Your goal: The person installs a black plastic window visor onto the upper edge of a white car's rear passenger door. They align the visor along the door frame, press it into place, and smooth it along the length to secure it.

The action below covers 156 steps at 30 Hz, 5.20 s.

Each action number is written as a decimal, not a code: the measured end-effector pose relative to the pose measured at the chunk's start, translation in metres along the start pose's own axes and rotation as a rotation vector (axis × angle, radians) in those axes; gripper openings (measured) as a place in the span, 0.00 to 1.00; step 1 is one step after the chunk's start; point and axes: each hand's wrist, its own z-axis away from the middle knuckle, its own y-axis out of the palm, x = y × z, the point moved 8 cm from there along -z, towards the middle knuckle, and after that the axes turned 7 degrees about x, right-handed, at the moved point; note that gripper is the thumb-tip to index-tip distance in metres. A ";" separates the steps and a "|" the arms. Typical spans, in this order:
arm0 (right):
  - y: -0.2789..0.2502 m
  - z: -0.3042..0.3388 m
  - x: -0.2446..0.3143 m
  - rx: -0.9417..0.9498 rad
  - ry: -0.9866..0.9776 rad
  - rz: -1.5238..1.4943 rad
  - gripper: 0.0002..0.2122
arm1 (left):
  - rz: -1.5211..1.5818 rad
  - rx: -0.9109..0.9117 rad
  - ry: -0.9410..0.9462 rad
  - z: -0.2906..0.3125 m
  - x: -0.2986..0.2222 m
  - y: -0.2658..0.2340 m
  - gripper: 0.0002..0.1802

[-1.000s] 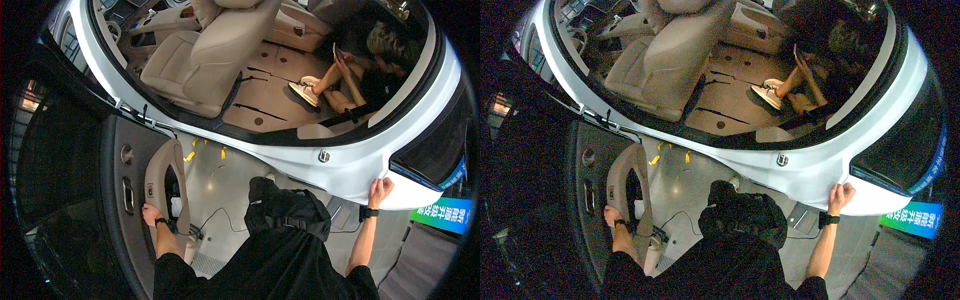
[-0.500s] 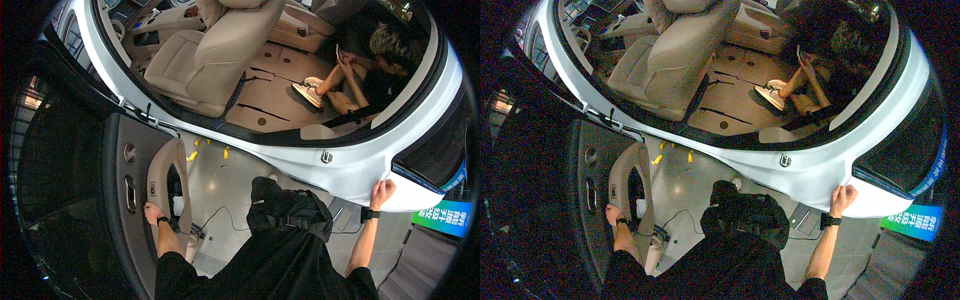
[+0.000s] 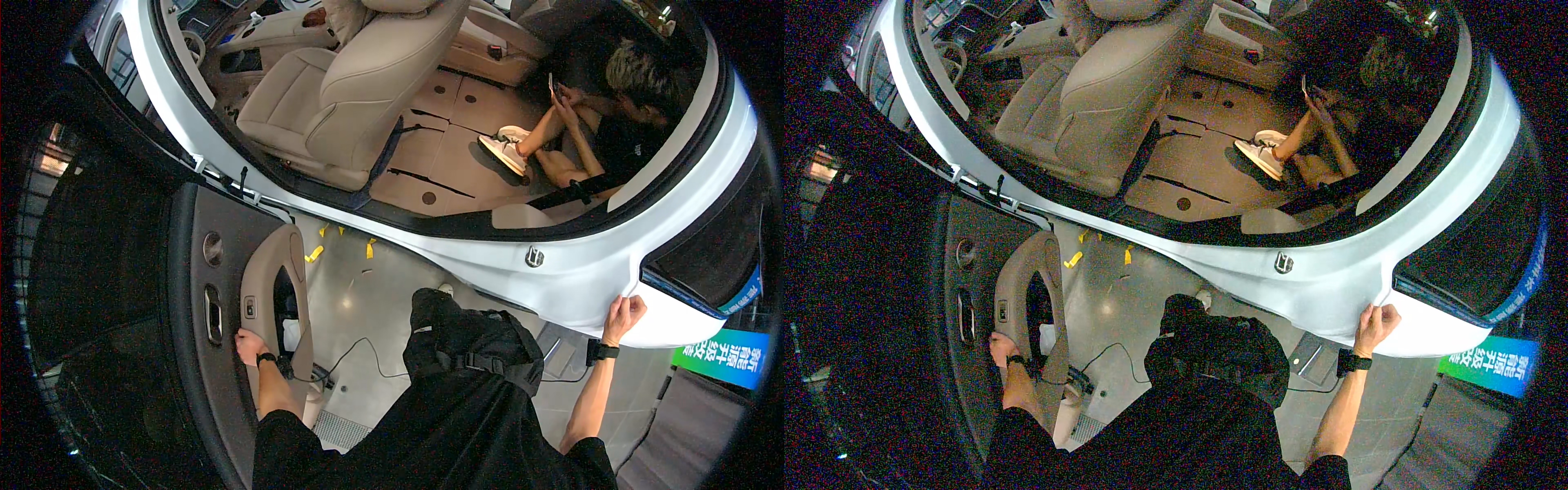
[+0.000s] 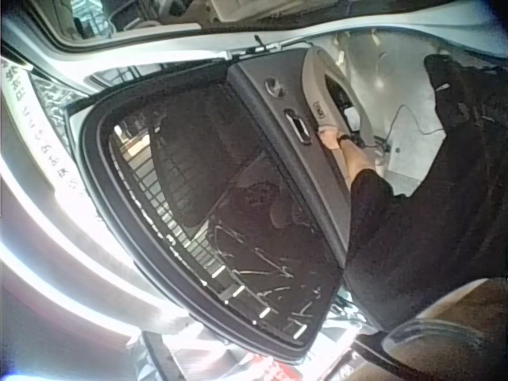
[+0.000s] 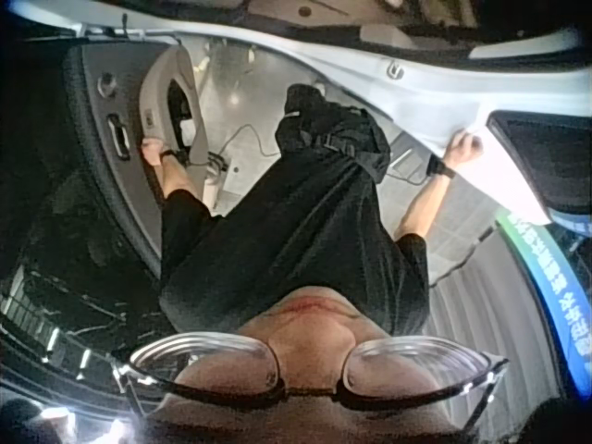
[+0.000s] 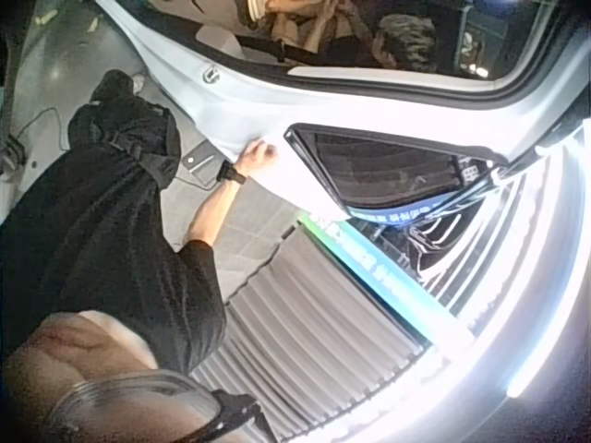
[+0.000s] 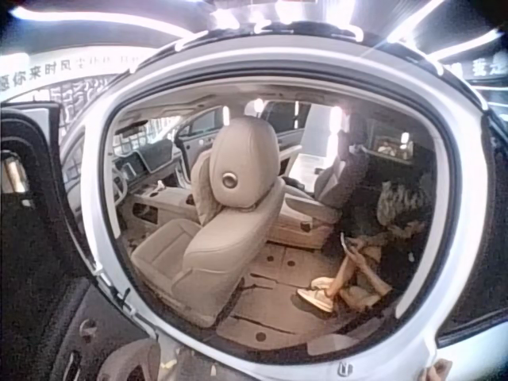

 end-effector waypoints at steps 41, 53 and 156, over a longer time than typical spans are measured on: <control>0.001 -0.001 -0.008 -0.031 0.056 0.014 0.05 | 0.002 -0.057 0.030 0.001 -0.003 0.000 0.26; -0.006 -0.008 0.003 -0.079 -0.003 -0.011 0.05 | -0.031 -0.107 0.374 0.011 -0.026 -0.005 0.19; 0.002 -0.059 -0.045 -0.213 0.056 0.264 0.18 | -0.057 0.335 0.794 0.034 -0.048 -0.001 0.42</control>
